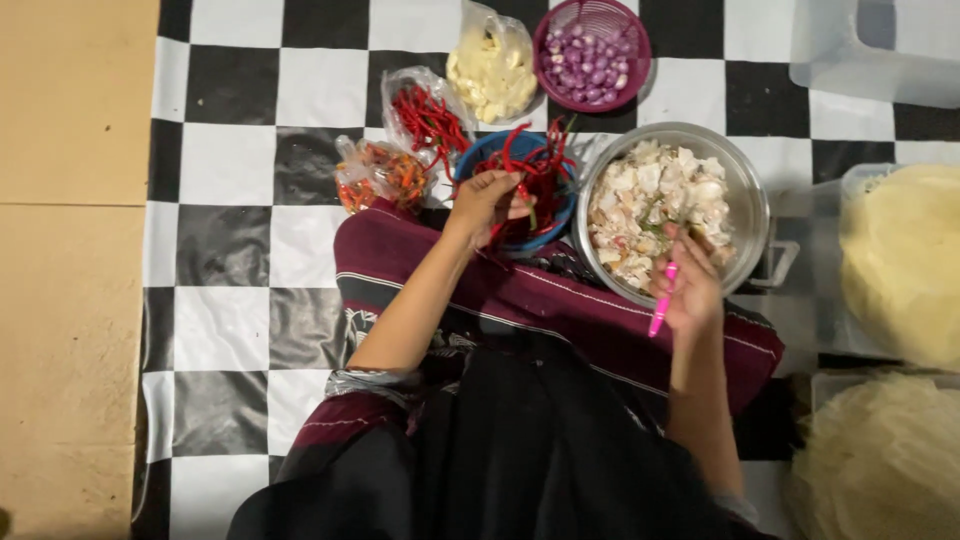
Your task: De-stemming red chilies and adding them to a bowl of ingredients while sitting on the floor
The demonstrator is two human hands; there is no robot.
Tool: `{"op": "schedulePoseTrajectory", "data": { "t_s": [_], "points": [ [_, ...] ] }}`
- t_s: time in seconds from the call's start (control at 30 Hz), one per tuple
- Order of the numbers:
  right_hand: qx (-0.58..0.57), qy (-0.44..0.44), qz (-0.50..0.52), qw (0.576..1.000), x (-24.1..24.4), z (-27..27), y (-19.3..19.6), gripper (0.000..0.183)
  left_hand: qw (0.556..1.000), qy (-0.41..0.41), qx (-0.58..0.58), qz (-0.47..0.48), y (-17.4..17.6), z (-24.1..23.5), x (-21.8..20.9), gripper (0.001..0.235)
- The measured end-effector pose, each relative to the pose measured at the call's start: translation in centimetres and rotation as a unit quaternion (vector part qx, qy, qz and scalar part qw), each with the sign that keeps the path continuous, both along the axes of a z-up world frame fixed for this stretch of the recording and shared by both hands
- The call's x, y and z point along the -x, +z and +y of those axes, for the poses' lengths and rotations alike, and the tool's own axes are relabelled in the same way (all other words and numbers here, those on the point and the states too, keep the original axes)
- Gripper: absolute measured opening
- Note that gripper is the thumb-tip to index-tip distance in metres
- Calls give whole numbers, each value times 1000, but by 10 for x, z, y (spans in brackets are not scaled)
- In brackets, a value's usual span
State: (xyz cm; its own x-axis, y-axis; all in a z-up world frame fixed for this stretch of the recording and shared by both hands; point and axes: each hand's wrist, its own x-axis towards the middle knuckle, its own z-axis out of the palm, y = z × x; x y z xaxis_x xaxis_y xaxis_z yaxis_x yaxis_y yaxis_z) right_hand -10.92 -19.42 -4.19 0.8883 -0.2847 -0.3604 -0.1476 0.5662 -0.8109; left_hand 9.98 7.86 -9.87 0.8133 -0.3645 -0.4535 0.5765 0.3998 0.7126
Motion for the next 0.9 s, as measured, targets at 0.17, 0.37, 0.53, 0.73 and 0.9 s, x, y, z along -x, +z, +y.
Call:
{"op": "schedulePoseTrajectory", "data": {
  "t_s": [0.17,0.37,0.53,0.73,0.9],
  "points": [
    [15,1,-61,998,8,30,-2,43,996,-21,89,21,33,-48,38,30],
    [-47,2,-108,993,4,52,23,49,990,-13,135,-36,45,-91,72,35],
    [-65,8,-132,989,5,47,22,49,986,-26,129,-107,73,-97,90,35],
    [-89,14,-136,987,7,39,11,46,981,-23,119,-152,84,-97,97,31],
    [-109,22,-136,985,6,35,2,40,974,-28,86,-210,86,-98,96,27]
  ]
}}
